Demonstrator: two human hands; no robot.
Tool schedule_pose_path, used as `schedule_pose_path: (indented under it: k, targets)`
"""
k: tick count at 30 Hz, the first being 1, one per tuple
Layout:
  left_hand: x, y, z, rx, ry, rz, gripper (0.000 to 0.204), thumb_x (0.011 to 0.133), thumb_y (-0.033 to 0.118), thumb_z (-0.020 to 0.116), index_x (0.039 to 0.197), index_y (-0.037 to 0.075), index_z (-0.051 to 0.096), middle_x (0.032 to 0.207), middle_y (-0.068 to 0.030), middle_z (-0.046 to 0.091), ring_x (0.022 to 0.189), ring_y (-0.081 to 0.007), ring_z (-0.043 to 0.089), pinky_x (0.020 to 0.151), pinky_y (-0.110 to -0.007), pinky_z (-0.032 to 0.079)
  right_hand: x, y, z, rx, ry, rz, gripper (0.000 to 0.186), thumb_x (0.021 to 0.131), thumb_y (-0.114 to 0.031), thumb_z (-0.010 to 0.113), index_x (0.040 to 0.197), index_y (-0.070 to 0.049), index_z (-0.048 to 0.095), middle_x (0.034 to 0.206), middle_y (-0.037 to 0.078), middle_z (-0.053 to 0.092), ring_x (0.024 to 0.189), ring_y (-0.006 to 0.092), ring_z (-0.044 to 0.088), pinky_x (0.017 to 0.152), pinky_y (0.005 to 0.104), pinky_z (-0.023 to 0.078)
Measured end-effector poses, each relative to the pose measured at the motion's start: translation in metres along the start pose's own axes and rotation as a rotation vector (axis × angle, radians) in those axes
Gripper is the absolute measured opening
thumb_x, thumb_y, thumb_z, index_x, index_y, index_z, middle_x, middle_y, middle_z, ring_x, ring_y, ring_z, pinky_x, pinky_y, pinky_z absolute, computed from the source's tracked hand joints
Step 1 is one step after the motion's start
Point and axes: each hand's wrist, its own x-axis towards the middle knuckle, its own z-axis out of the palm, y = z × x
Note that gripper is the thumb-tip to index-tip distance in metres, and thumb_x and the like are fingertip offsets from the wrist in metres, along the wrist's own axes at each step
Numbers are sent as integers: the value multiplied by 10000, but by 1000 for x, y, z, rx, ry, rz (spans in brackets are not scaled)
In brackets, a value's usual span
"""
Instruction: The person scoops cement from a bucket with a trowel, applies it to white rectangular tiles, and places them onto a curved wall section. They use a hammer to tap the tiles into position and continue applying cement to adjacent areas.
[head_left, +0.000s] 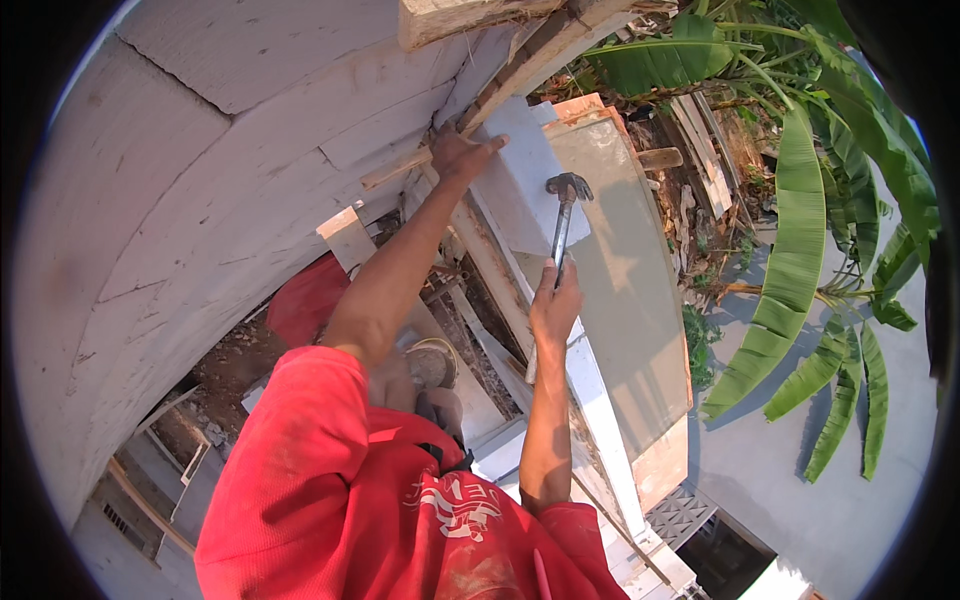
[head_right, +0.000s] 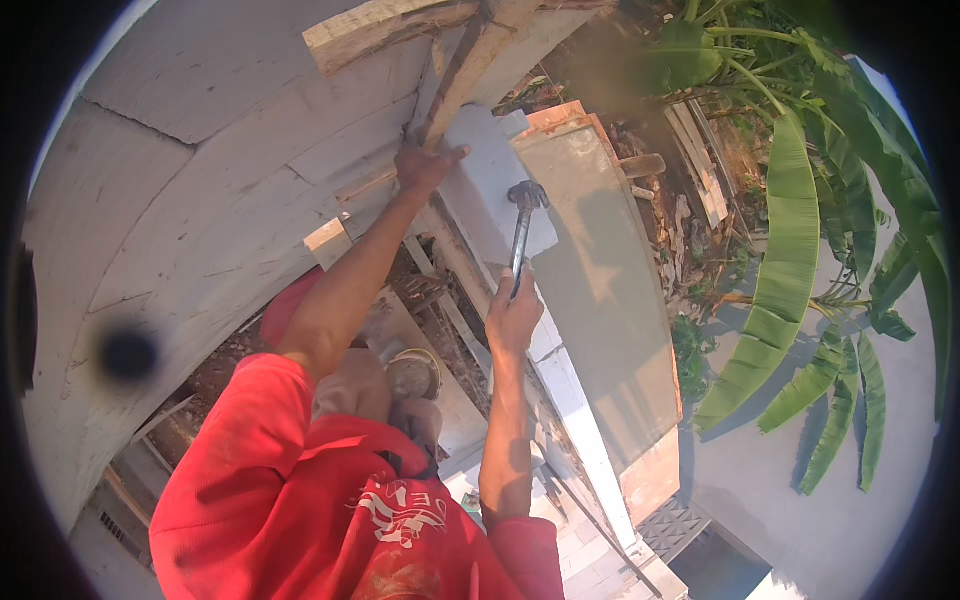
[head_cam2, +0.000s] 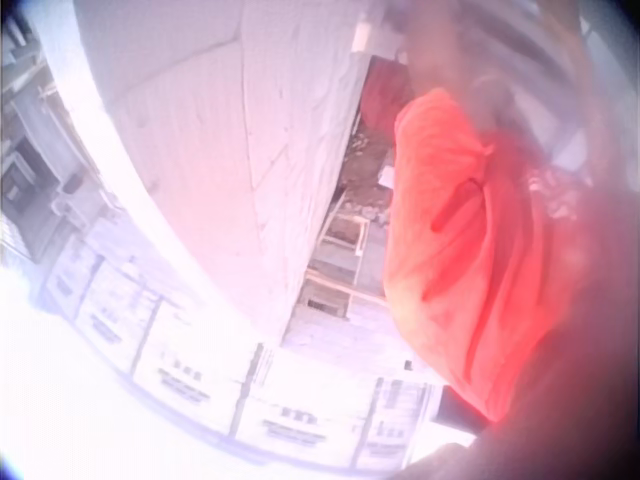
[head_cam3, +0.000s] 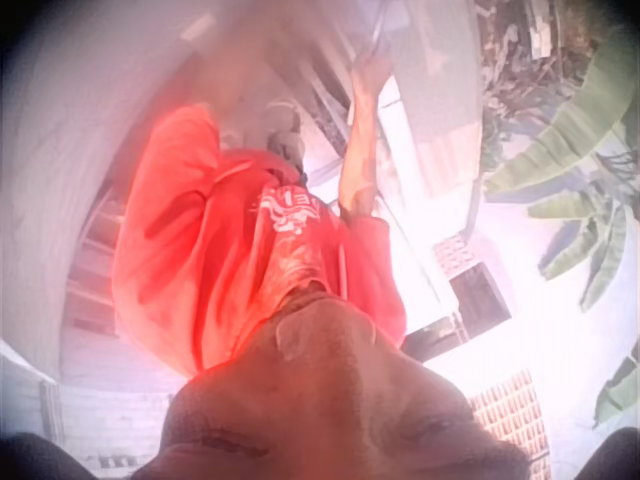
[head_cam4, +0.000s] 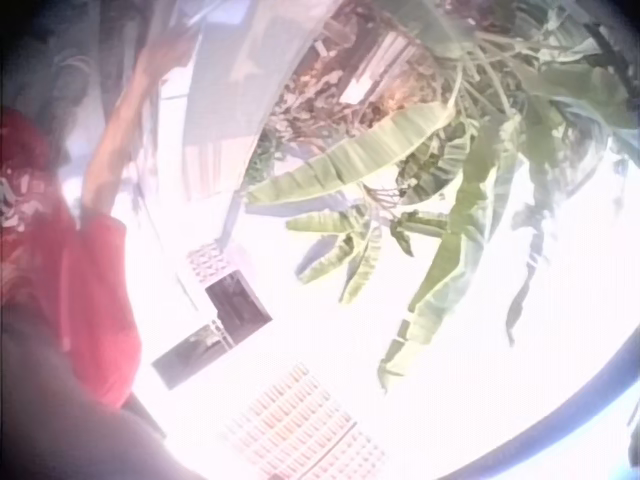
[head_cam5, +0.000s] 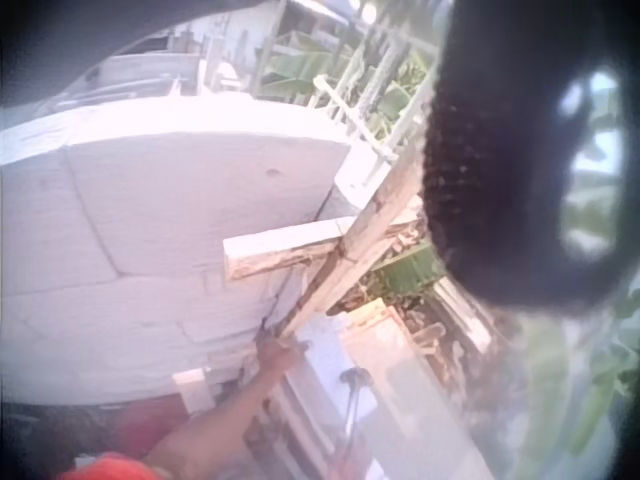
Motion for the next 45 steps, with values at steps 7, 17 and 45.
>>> schedule_pose_path:
  k: [7,17,45]
  targets:
    - [18,-8,0,-129,-87,-55,1260,549,536,970,1477,-99,401,1457,-291,509,1385,-394,487,1172,-423,397,17,-12,10,8,-63,20,321,1066,-241,521,1243,6,626,643,129,531,567,235,508,582,404,432]
    - [-3,5,-3,-152,-40,-58,1189,557,504,971,1433,-112,454,1407,-298,542,1340,-409,515,1150,-432,410,74,-42,43,-41,-126,-20,336,1035,-205,545,1281,16,602,654,226,611,599,421,632,591,506,461]
    - [-89,35,19,-544,-377,-328,772,820,217,855,1414,-46,438,1259,-217,614,1025,-339,695,836,-446,626,-98,149,25,1780,1184,1052,434,1107,-493,372,855,-142,401,642,-34,377,467,97,348,442,225,361]
